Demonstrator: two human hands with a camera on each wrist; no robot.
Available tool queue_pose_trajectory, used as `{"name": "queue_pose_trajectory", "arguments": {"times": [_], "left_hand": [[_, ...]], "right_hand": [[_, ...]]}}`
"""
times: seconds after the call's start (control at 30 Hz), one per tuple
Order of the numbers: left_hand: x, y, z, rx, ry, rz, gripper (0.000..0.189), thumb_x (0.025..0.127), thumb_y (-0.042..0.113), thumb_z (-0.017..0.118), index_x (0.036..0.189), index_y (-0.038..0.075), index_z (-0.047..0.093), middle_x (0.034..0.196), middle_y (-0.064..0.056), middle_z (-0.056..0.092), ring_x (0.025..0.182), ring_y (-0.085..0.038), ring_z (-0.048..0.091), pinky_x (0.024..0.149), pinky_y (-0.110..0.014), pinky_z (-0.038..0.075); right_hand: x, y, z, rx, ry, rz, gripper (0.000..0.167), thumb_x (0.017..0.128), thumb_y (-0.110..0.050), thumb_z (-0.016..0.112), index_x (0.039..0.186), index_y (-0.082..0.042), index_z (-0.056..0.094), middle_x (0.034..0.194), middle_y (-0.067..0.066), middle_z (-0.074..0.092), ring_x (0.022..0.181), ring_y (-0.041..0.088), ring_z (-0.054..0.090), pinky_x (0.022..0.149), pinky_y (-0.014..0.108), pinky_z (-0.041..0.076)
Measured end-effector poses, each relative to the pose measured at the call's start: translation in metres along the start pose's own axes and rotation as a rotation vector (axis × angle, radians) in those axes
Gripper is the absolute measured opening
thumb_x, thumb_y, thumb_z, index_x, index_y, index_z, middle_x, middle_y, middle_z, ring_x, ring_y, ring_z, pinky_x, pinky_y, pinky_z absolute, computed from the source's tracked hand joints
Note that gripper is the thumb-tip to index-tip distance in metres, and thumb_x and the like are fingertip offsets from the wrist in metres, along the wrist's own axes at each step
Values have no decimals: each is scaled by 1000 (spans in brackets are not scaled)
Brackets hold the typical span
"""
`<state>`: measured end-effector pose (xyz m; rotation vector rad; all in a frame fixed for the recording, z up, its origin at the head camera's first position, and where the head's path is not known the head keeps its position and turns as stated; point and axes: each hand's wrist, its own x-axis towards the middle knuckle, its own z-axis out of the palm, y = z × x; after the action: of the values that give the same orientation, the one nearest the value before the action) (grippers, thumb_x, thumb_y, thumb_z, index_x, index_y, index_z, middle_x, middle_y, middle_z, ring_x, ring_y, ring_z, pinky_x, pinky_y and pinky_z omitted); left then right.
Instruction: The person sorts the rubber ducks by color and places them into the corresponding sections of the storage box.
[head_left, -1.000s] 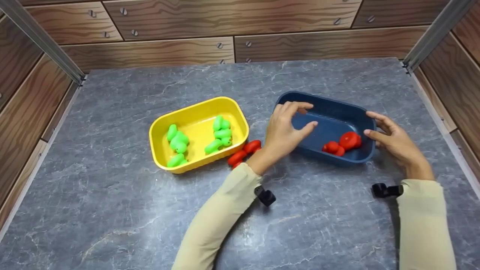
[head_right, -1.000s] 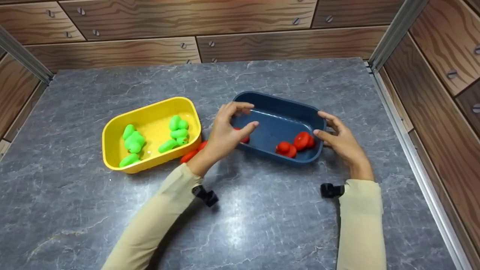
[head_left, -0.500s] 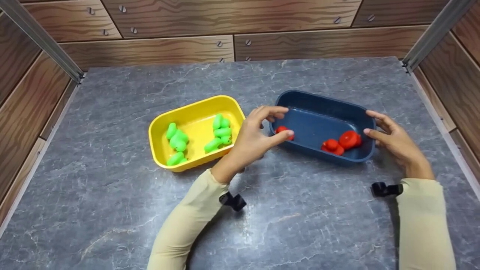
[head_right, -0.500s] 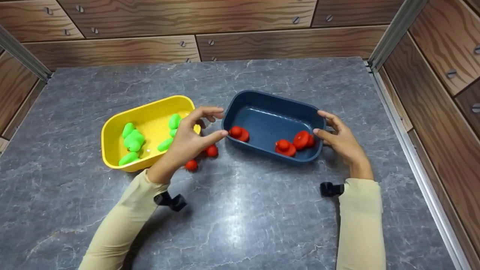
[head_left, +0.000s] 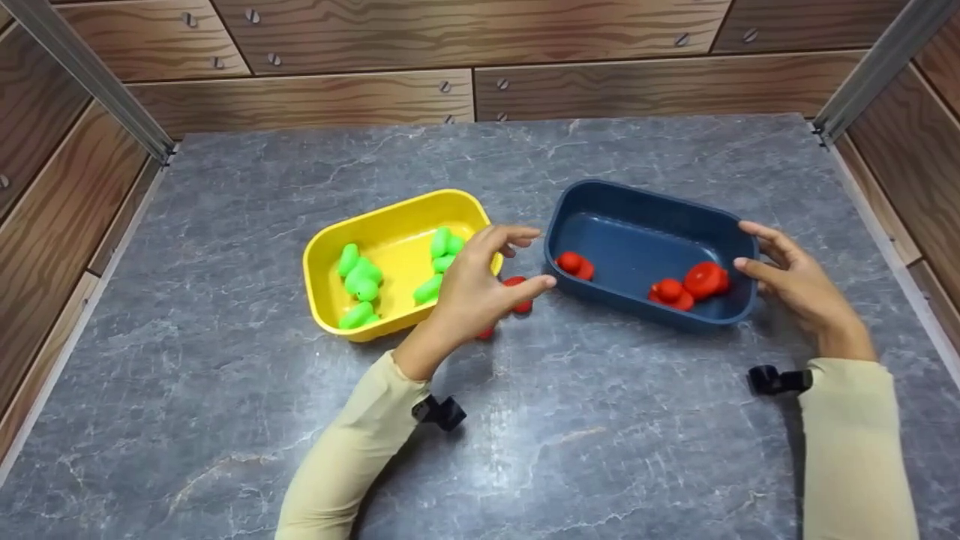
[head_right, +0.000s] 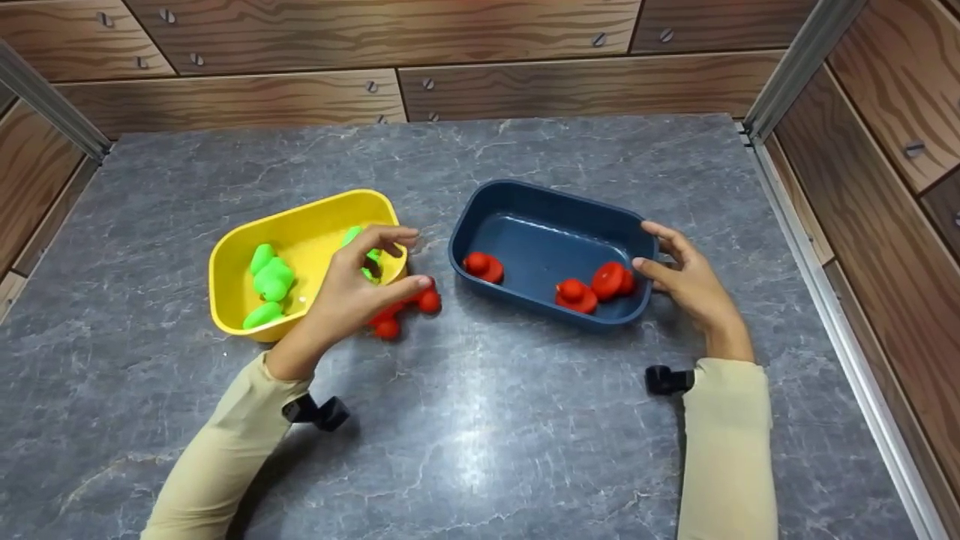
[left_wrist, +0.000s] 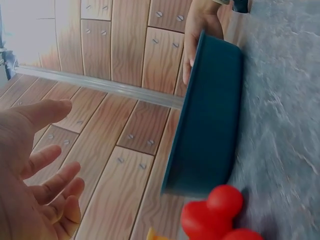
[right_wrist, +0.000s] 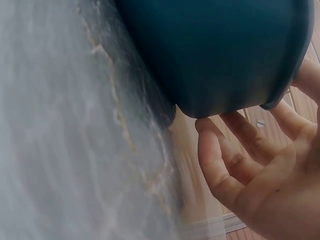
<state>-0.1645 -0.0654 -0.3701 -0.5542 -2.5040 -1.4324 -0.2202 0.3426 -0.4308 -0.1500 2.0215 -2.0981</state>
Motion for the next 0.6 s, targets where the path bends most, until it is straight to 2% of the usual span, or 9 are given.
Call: {"name": "queue_pose_trajectory", "arguments": {"times": [0.2, 0.43, 0.53, 0.6], "left_hand": [[-13, -11, -8, 75, -27, -63, 52, 77, 39, 81, 120, 17, 64, 106, -1, 68, 86, -18, 64, 73, -29, 51], [-29, -22, -18, 125, -104, -149, 54, 76, 45, 79, 123, 25, 62, 110, 2, 70, 77, -7, 65, 70, -29, 52], [-34, -25, -21, 165, -131, -159, 52, 77, 47, 78, 121, 25, 62, 109, 0, 71, 71, -8, 64, 69, -31, 50], [-37, -27, -23, 192, -140, -158, 52, 77, 48, 78, 120, 25, 62, 108, 0, 71, 75, -12, 65, 70, -33, 49]], "right_hand": [[0, 1, -1, 9, 2, -1, 48, 94, -1, 58, 136, -21, 50, 117, -2, 52, 81, 4, 61, 63, 16, 52], [1, 1, -1, -11, 10, -1, 48, 94, -2, 59, 137, -21, 49, 119, -3, 51, 85, 3, 58, 63, 15, 51], [2, 1, -1, -14, 9, -1, 49, 94, -2, 58, 137, -21, 48, 120, -4, 50, 87, 3, 59, 63, 16, 52], [2, 1, -1, -19, 9, 0, 49, 94, -2, 58, 138, -21, 48, 120, -4, 50, 86, 3, 59, 63, 16, 52]]}}
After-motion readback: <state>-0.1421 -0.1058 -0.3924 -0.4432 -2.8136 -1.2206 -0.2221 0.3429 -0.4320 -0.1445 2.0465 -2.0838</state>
